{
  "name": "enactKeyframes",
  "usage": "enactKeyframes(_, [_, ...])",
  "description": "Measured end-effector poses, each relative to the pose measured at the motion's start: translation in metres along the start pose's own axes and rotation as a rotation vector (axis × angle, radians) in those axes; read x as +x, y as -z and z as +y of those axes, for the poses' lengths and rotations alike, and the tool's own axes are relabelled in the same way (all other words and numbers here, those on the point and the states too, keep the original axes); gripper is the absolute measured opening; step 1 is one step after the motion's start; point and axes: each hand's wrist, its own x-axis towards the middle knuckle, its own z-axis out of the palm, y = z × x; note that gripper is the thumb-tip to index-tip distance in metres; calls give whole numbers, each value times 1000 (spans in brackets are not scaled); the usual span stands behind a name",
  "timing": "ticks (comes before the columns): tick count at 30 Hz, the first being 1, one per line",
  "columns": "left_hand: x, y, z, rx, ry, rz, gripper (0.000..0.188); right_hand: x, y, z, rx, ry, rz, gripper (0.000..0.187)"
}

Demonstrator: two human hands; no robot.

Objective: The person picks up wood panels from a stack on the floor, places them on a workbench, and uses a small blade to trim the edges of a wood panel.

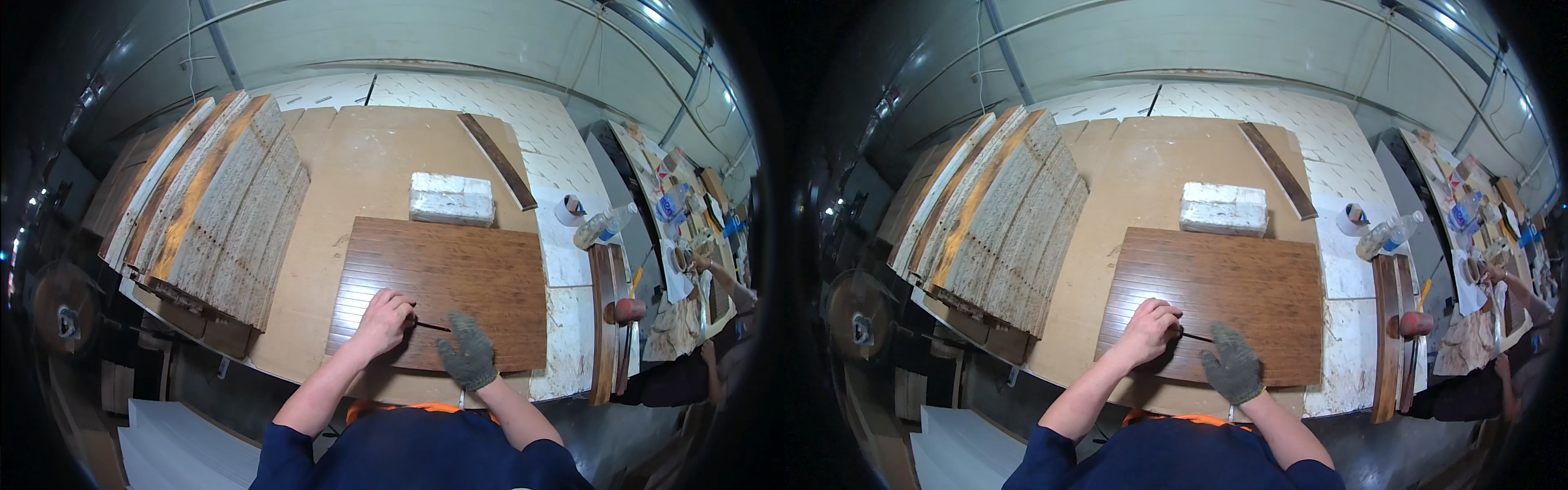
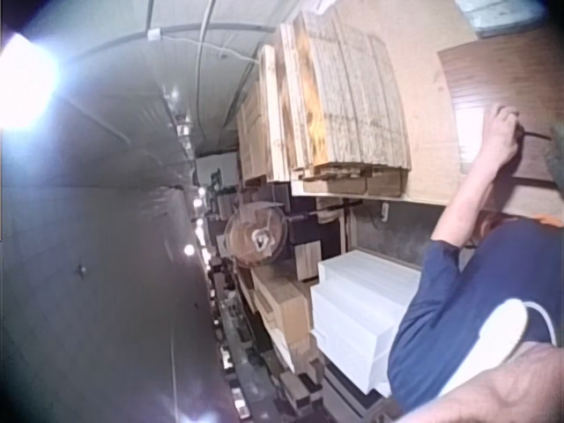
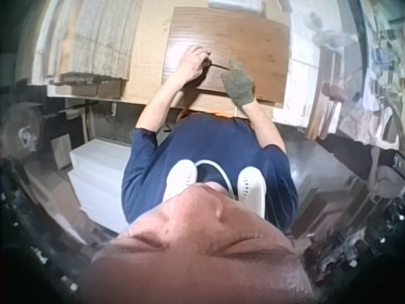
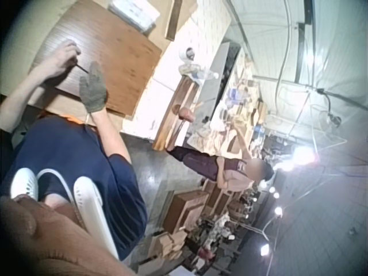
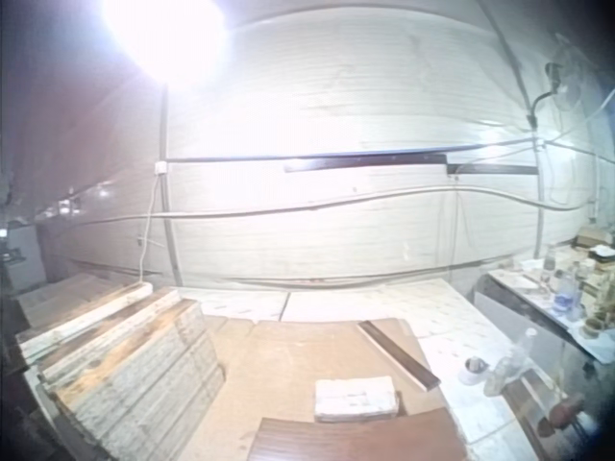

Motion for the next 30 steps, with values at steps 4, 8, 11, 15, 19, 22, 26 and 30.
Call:
enactKeyframes(4, [-7,6,22,-321,420,106,9,4,5,-10,529,-335,139,40])
enactKeyframes(8, [-15,1,52,-1109,723,275,6,19,11,-19,668,-341,-51,31])
enactKeyframes(11, [-28,-1,58,-1275,823,311,6,45,16,-48,586,-254,-147,17])
enactKeyframes(15, [-34,12,68,-1135,733,471,11,77,2,-65,583,-228,-231,11])
enactKeyframes(19, [-105,11,64,-1151,839,453,14,129,-22,-71,779,-274,-412,15])
enactKeyframes(22, [-123,18,70,-1227,881,618,24,149,-40,-79,1054,-377,-621,19])
enactKeyframes(26, [-110,20,58,-1072,833,717,32,124,-59,-105,1180,-694,-692,16])
enactKeyframes(30, [-101,25,41,-986,781,707,19,119,-61,-114,1054,-823,-811,15])
